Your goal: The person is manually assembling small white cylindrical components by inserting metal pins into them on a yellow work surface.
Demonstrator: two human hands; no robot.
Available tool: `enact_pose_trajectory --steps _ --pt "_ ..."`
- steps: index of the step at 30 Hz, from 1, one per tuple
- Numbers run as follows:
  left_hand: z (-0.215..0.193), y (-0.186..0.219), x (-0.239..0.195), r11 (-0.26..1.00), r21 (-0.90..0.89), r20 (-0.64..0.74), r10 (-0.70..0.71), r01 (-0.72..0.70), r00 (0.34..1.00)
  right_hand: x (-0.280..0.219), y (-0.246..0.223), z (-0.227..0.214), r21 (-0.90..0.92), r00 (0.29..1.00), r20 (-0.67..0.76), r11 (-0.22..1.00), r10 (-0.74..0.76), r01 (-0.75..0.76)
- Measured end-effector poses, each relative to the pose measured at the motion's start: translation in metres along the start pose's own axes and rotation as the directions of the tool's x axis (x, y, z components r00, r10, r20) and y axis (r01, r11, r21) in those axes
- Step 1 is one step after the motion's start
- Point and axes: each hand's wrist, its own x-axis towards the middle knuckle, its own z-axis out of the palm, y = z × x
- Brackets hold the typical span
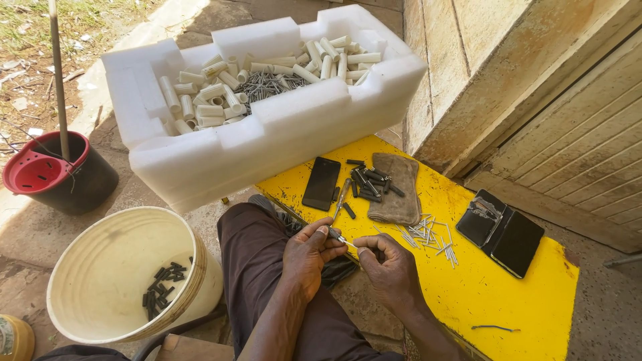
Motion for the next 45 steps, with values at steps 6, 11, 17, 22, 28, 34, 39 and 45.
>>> enact_pose_trajectory --steps 6,11,17,22,28,34,39,45 --pt "-0.006 -0.007 0.007 0.999 0.011 0.021 0.039 -0.039 0.999 0.001 0.005 0.006 0.085 1.0 -0.001 0.996 -0.003 0.003" --pt "-0.001 -0.005 0.003 0.998 0.007 -0.031 0.065 -0.065 0.997 -0.002 0.006 0.01 0.094 0.999 -0.031 0.995 -0.026 0.029" --pt "0.001 -0.003 -0.001 0.997 0.031 -0.069 0.077 -0.075 0.995 -0.002 0.002 0.013 0.097 0.999 -0.035 0.995 0.03 -0.026" --pt "0.004 -0.002 -0.002 0.995 0.048 -0.082 0.09 -0.086 0.993 -0.003 0.005 0.016 0.13 0.998 -0.026 0.99 0.052 -0.048" --pt "0.006 0.003 -0.007 0.992 0.066 -0.074 0.112 -0.107 0.991 -0.001 0.013 0.018 0.06 0.998 -0.013 0.996 -0.06 0.061" --pt "0.007 0.004 -0.005 0.989 0.088 -0.054 0.12 -0.115 0.991 0.0 0.012 0.018 -0.004 0.983 -0.041 0.984 -0.179 0.179" --pt "0.006 0.001 -0.005 0.994 0.044 -0.095 0.106 -0.103 0.99 -0.005 0.007 0.017 -0.011 0.958 -0.086 0.962 -0.274 0.274" --pt "0.008 0.004 -0.007 0.994 0.046 -0.096 0.108 -0.104 0.989 -0.004 0.007 0.018 -0.02 0.965 -0.099 0.97 -0.244 0.243"
